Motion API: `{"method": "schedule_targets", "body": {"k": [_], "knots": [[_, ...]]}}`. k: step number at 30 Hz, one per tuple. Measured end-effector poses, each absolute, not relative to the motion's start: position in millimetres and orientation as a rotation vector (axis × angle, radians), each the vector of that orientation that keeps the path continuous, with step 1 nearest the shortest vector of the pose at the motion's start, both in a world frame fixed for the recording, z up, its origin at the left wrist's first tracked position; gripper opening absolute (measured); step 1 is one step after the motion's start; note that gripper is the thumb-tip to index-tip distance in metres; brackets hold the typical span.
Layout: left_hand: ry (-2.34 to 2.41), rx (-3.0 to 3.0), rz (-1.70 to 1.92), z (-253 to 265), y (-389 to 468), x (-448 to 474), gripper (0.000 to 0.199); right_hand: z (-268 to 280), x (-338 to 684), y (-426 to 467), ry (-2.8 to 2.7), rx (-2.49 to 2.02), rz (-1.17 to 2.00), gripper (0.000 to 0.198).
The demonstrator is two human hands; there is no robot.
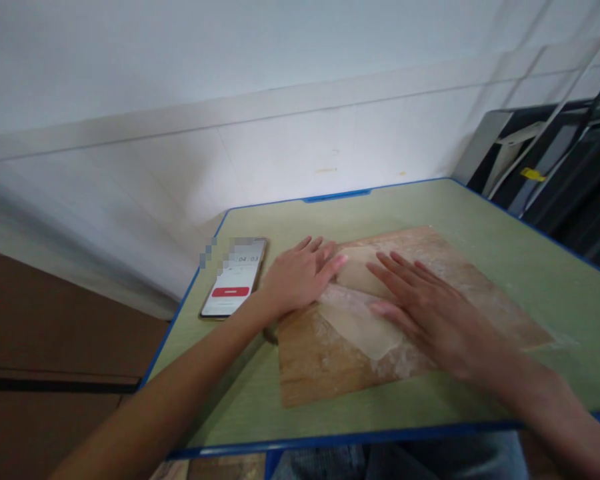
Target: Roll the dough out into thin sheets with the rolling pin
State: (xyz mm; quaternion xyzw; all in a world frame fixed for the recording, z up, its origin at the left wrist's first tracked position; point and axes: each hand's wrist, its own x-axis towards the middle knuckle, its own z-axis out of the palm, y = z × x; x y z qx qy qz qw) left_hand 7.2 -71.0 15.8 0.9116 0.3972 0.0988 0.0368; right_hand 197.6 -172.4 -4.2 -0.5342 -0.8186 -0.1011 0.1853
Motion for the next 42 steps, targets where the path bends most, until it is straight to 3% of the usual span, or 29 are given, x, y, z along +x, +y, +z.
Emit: {"method": "schedule_targets", "body": {"k": [9,17,21,37,42], "knots": [[1.080,2.782,0.320,18.8,-26.1,33.4,0.056,0.0,220.7,-155.3,-2.413,-1.347,-0.282,0.041],[1.126,2.860,0.157,14.7,-53.9,9.9,0.052,-2.6,173.2,-187.3,-2.294,-1.602,-0.461,0.069],[1.257,2.986,0.021,16.5,-76.5,-4.4,0.054,-10.9,154.6,-207.8,-2.263,-1.573,-0.602,0.068],[1.210,2.917,0.084,17.7,-118.2,-38.8,0.049,-28.2,136.4,-233.4,-2.303,-1.349,-0.852,0.073],[1.277,2.911,0.106,14.5,-124.3,-41.4,0.049,-22.5,136.4,-230.5,-2.299,-1.363,-0.782,0.062]]}}
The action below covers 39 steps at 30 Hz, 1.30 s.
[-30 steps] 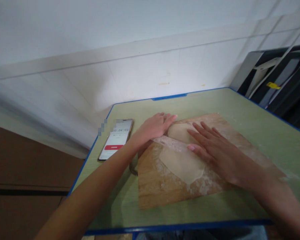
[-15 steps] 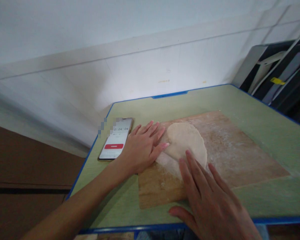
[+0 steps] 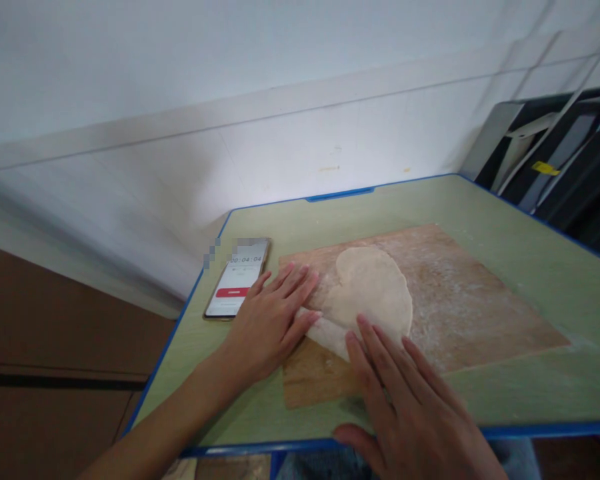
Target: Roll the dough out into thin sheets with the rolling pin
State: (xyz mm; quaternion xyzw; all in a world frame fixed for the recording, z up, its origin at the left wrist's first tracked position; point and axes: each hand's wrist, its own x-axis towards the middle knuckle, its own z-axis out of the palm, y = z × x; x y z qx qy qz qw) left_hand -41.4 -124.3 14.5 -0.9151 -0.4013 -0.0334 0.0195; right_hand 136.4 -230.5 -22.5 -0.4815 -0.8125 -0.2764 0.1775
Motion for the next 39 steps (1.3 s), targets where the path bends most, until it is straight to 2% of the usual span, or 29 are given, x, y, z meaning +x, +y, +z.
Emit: {"method": "schedule_targets", "body": {"k": [9,19,25,39], "knots": [[-1.262,-2.816,-0.213,12.2,-86.4,-6.9,0.047,-11.0,155.5,-207.1,-2.218,-1.561,-0.583,0.051],[-1.224,-2.938,-0.161,13.9,-37.7,27.7,0.060,-10.7,164.8,-198.5,-2.259,-1.550,-0.471,0.061],[-1.207,-2.926,-0.112,12.6,-42.2,24.0,0.057,-7.3,153.3,-206.6,-2.220,-1.572,-0.555,0.063],[-1.178,-2.793,0.018,16.3,-74.8,-6.9,0.047,-17.0,131.3,-223.9,-2.286,-1.404,-0.664,0.055]]}}
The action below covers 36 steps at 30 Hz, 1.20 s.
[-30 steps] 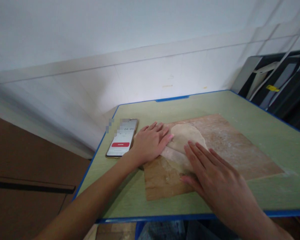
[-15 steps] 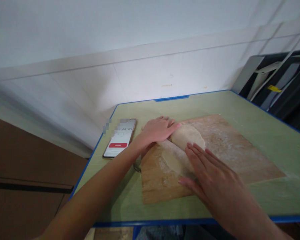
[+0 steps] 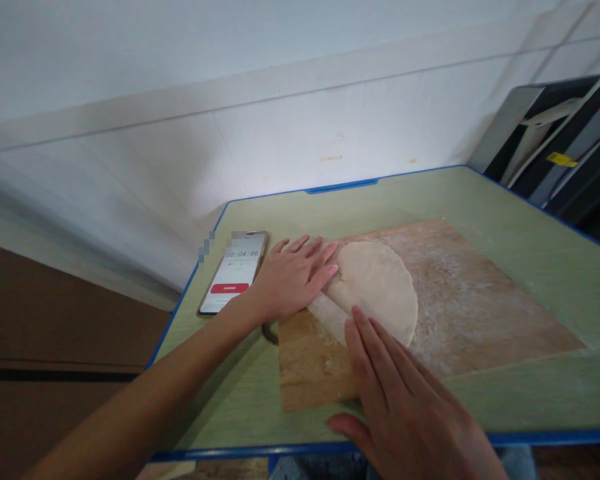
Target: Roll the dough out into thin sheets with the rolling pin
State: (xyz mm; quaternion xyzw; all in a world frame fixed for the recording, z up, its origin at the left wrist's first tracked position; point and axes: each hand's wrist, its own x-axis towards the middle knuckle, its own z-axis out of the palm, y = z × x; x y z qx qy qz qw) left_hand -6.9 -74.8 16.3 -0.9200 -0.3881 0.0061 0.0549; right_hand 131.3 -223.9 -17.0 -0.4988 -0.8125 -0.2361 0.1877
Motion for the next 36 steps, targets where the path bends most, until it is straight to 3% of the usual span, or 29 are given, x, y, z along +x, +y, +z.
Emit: {"method": "schedule_targets", "body": {"k": [11,15,21,30,36], "knots": [[-1.156,-2.787,-0.088,15.2,-85.6,-22.3,0.044,-26.8,117.9,-234.0,-2.294,-1.368,-0.629,0.047],[-1.244,-2.787,-0.304,7.1,-84.2,-17.7,0.042,-18.5,129.6,-229.2,-2.258,-1.373,-0.536,0.037],[-1.252,-2.776,-0.756,-3.9,-86.3,-20.3,0.037,-6.8,148.5,-223.8,-2.278,-1.274,-0.444,0.040],[-1.112,-2.855,-0.650,0.9,-103.3,-22.5,0.036,12.2,184.6,-213.2,-2.375,-1.325,-0.514,0.040],[-0.946,-2.914,-0.467,3.3,-113.2,-17.7,0.035,-2.7,224.4,-194.0,-2.357,-1.468,-0.605,0.038]]}}
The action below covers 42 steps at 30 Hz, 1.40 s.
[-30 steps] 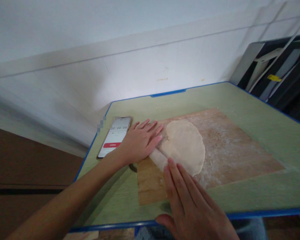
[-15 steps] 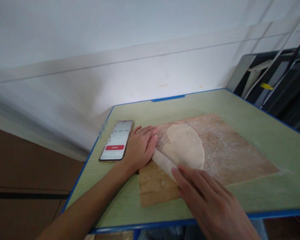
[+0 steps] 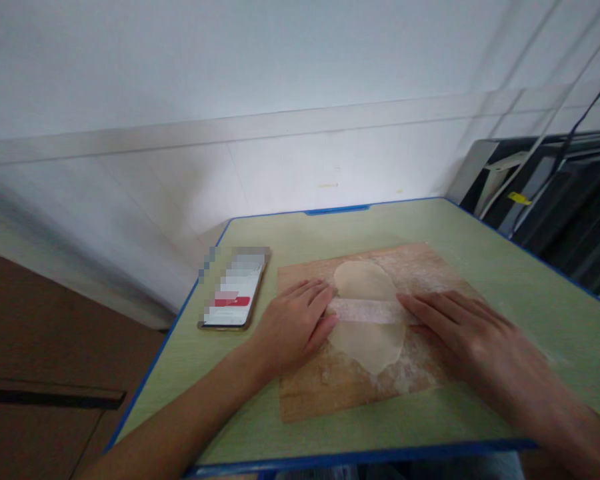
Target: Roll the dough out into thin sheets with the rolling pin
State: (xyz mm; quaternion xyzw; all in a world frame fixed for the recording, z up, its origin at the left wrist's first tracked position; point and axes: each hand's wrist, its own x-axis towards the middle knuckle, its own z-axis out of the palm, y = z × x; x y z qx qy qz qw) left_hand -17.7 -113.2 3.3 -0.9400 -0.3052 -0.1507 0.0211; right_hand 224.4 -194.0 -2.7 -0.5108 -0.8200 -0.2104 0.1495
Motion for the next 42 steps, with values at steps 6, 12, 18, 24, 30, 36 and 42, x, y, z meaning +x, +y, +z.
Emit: {"method": "schedule_targets", "body": {"k": [6,12,18,24,30,36,42], "knots": [[-1.056,-2.827,-0.344,5.8,-117.8,-13.4,0.036,-15.2,237.5,-166.6,-2.407,-1.475,-0.525,0.052],[-1.232,-2.752,-0.234,7.3,-126.1,-6.1,0.039,-4.6,236.2,-136.3,-2.460,-1.494,-0.418,0.054],[-1.231,-2.756,-0.197,7.3,-125.2,-3.8,0.047,11.2,219.4,-103.5,-2.532,-1.561,-0.325,0.049],[-1.233,-2.779,-0.135,10.6,-126.5,-1.3,0.055,24.6,204.2,-74.7,-2.649,-1.568,-0.118,0.047],[-1.229,-2.804,-0.150,9.7,-125.7,-2.7,0.051,34.0,196.4,-59.1,-2.808,-1.640,-0.095,0.041],[-1.288,-2.847,-0.223,9.9,-121.6,-5.7,0.047,35.4,188.3,-45.9,-2.767,-1.734,-0.087,0.045],[-1.320,-2.846,-0.252,9.7,-121.2,-5.7,0.045,34.2,180.4,-36.3,-2.662,-1.866,-0.089,0.049]]}}
